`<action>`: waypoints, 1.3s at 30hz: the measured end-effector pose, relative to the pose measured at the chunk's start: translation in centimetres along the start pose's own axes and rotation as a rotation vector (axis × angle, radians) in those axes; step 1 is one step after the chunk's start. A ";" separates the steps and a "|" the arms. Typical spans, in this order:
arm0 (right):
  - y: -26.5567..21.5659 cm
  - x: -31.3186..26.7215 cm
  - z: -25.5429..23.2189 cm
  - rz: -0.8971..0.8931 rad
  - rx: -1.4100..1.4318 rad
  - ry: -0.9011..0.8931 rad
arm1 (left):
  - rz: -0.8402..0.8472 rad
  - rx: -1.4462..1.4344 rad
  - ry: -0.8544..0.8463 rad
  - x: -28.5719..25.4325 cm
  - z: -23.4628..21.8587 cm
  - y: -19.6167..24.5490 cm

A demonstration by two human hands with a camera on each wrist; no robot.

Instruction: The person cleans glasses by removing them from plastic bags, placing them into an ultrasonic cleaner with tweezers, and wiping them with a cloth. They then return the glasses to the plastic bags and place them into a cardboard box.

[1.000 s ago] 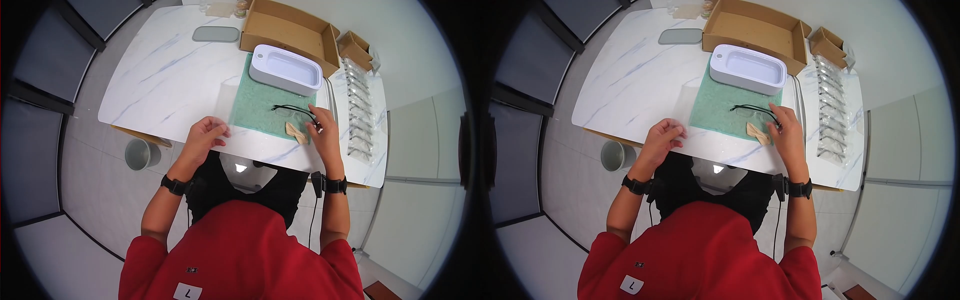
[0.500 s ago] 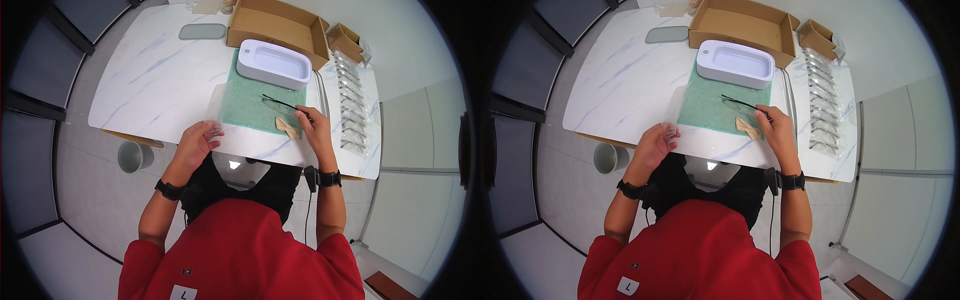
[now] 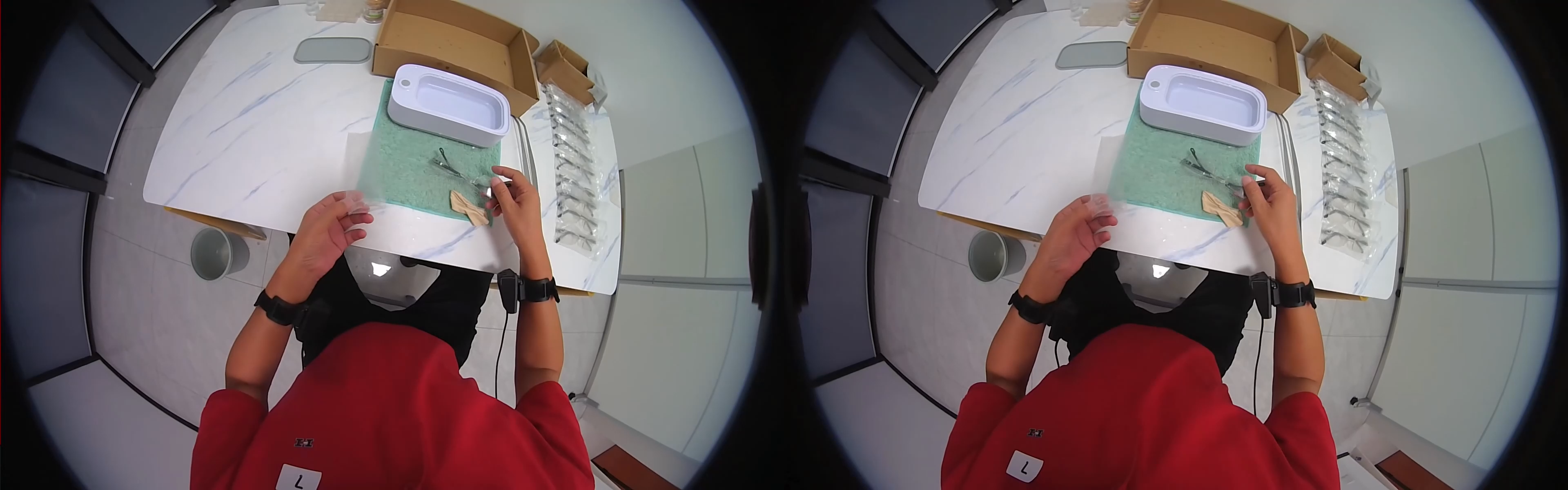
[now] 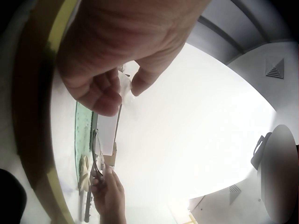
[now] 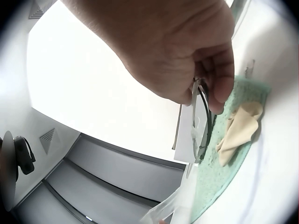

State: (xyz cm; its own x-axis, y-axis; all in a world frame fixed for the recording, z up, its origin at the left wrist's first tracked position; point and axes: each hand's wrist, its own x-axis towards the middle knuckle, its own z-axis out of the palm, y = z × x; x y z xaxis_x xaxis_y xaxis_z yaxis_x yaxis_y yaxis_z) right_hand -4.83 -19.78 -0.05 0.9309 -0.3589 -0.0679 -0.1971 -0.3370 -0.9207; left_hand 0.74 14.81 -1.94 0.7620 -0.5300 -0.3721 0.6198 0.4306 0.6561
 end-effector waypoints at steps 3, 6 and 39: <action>-0.1 0.1 0.0 0.010 -0.012 -0.005 | -0.018 -0.046 0.005 0.2 -0.1 0.0; -0.9 0.1 -0.6 -0.025 0.025 -0.030 | -0.007 -0.028 0.001 0.3 -0.5 -0.3; -8.5 6.8 11.8 -0.782 -0.845 -0.478 | 0.227 -0.002 0.172 -1.0 -1.5 -0.6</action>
State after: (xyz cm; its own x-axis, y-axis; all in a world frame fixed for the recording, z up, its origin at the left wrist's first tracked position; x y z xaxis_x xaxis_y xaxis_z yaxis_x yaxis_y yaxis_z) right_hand 6.81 -9.14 2.75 0.8712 0.4825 0.0906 0.4887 -0.8346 -0.2543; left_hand -0.10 16.13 -2.92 0.9019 -0.2880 -0.3220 0.4299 0.5257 0.7341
